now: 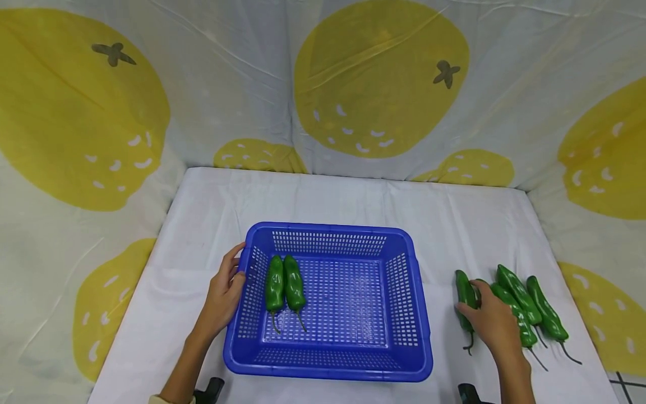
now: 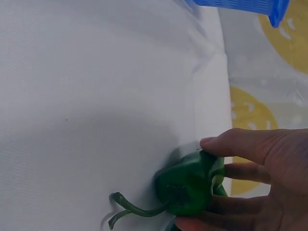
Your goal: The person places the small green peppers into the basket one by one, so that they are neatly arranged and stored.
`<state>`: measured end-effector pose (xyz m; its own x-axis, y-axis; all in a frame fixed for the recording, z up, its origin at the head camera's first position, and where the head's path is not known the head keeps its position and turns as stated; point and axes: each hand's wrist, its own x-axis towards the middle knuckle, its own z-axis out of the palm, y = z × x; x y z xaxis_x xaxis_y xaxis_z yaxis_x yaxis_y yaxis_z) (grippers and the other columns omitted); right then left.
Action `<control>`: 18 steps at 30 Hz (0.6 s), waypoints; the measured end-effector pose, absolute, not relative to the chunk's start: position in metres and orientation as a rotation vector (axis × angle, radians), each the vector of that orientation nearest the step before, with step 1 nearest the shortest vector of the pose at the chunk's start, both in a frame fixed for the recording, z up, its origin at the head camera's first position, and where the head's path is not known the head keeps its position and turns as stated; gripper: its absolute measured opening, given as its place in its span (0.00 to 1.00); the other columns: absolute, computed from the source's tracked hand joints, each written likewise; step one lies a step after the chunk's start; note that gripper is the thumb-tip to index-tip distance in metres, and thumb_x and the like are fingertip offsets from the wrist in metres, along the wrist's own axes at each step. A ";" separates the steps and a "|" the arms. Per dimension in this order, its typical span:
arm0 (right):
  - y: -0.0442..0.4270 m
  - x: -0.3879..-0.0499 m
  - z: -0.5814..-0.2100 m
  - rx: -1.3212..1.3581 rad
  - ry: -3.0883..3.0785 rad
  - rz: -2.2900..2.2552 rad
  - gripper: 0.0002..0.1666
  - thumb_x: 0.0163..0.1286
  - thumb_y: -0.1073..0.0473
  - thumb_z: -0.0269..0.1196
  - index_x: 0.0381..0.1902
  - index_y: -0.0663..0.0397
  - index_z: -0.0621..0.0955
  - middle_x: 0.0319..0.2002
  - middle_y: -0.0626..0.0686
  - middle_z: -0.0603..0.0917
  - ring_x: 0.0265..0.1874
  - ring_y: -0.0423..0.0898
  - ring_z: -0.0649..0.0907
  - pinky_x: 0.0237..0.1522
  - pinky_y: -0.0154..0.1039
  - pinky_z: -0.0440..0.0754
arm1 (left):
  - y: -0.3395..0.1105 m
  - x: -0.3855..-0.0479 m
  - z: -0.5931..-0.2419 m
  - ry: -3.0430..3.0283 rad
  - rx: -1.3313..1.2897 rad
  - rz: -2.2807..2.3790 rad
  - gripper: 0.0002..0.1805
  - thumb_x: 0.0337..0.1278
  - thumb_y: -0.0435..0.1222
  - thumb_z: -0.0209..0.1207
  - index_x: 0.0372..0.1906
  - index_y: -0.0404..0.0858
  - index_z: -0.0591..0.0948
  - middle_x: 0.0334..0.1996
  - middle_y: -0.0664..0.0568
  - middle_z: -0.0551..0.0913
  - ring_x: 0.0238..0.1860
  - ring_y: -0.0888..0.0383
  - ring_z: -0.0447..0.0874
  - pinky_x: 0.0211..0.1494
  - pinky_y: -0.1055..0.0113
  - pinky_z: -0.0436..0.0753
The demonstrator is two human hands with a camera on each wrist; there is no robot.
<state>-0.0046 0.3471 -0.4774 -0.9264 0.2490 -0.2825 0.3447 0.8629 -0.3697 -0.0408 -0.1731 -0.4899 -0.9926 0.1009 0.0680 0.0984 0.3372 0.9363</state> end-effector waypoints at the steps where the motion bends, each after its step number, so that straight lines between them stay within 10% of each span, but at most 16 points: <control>1: 0.347 -0.005 -0.478 0.455 2.815 -0.623 0.39 0.64 0.56 0.67 0.66 0.67 0.66 0.42 0.75 0.80 0.35 0.67 0.81 0.28 0.58 0.76 | -0.173 -0.041 -0.490 2.566 0.192 1.799 0.33 0.72 0.27 0.42 0.76 0.54 0.59 0.56 0.43 0.79 0.52 0.49 0.82 0.49 0.67 0.81; 18: 0.346 -0.008 -0.467 0.430 2.849 -0.661 0.41 0.63 0.55 0.69 0.68 0.68 0.66 0.45 0.78 0.78 0.38 0.69 0.80 0.29 0.57 0.78 | -0.174 -0.042 -0.492 2.587 0.182 1.774 0.32 0.72 0.28 0.42 0.76 0.54 0.59 0.55 0.43 0.79 0.52 0.49 0.82 0.49 0.65 0.81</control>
